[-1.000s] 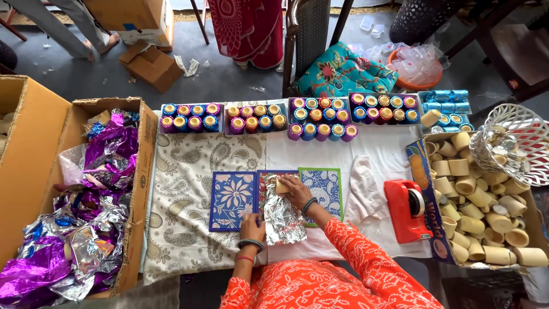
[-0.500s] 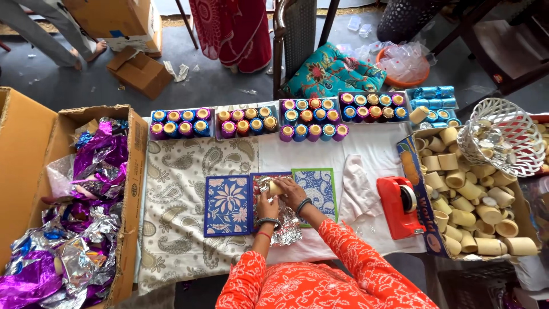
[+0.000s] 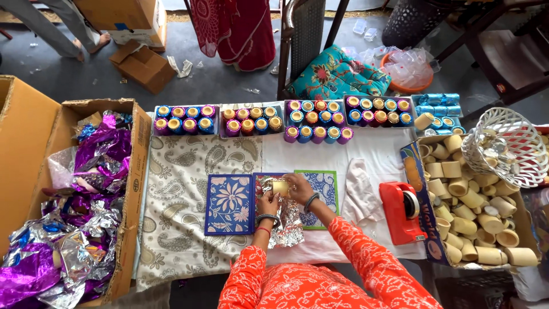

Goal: The person wraps small clay cups and decorative items in white paper and silver foil, then places them into a blue and green patterned folder.

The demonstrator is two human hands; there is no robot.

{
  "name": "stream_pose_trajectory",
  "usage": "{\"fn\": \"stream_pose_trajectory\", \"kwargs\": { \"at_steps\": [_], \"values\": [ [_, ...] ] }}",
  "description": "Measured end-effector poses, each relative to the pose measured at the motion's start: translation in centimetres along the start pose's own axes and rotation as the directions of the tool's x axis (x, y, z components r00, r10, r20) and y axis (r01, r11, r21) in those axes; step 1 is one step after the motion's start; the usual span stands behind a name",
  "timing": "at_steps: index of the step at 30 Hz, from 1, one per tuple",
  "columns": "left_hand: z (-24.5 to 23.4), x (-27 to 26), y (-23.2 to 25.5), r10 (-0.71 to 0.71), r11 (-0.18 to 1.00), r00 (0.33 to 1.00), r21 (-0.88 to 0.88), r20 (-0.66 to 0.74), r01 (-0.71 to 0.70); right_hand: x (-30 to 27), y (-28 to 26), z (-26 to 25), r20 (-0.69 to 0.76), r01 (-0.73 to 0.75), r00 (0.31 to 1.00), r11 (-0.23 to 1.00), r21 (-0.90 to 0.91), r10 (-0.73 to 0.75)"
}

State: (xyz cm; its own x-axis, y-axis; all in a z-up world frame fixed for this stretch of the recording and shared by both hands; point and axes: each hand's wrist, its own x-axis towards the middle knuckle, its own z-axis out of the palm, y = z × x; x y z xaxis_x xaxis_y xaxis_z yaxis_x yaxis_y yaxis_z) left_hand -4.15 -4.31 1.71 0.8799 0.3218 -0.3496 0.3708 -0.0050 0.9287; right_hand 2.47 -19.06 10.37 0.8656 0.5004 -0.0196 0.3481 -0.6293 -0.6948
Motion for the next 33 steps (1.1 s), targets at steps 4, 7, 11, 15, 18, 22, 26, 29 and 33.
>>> {"fn": "stream_pose_trajectory", "kwargs": {
  "at_steps": [4,7,11,15,18,22,26,29,33],
  "values": [
    [-0.4,-0.9,0.5,0.048,0.998,0.999,0.049,0.004,-0.048,1.5,2.2,-0.4,-0.168,-0.041,0.985,0.998,-0.057,0.031],
    [-0.5,-1.0,0.8,0.096,0.994,0.995,0.059,0.000,-0.096,2.7,2.1,-0.3,-0.148,-0.071,0.987,0.994,-0.084,0.058],
    [-0.6,-0.6,-0.2,0.084,0.987,0.996,0.139,0.021,-0.086,4.0,2.1,0.1,-0.089,-0.187,0.979,0.981,-0.049,0.182],
    [-1.0,-1.0,0.5,0.182,0.957,0.983,0.230,0.005,-0.178,5.1,5.6,1.4,-0.018,-0.199,0.980,0.980,0.004,0.199],
    [-1.3,-1.3,1.5,0.206,0.952,0.978,0.233,-0.017,-0.197,5.5,6.0,1.4,0.037,-0.183,0.982,0.983,-0.002,0.183],
    [-1.7,-0.7,1.8,0.242,0.919,0.970,0.315,0.026,-0.238,6.3,6.7,1.2,0.136,-0.192,0.971,0.980,-0.055,0.198],
    [-2.5,0.3,1.3,0.332,0.844,0.931,0.393,0.154,-0.366,6.8,8.3,2.3,0.227,-0.375,0.912,0.919,0.121,0.342],
    [-2.8,0.3,1.6,0.421,0.812,0.885,0.351,0.198,-0.465,7.1,8.7,2.6,0.219,-0.342,0.923,0.936,0.084,0.317],
    [-3.1,0.2,1.8,0.328,0.840,0.916,0.373,0.230,-0.394,7.2,7.9,2.4,0.197,-0.338,0.920,0.940,-0.035,0.338]
  ]
}}
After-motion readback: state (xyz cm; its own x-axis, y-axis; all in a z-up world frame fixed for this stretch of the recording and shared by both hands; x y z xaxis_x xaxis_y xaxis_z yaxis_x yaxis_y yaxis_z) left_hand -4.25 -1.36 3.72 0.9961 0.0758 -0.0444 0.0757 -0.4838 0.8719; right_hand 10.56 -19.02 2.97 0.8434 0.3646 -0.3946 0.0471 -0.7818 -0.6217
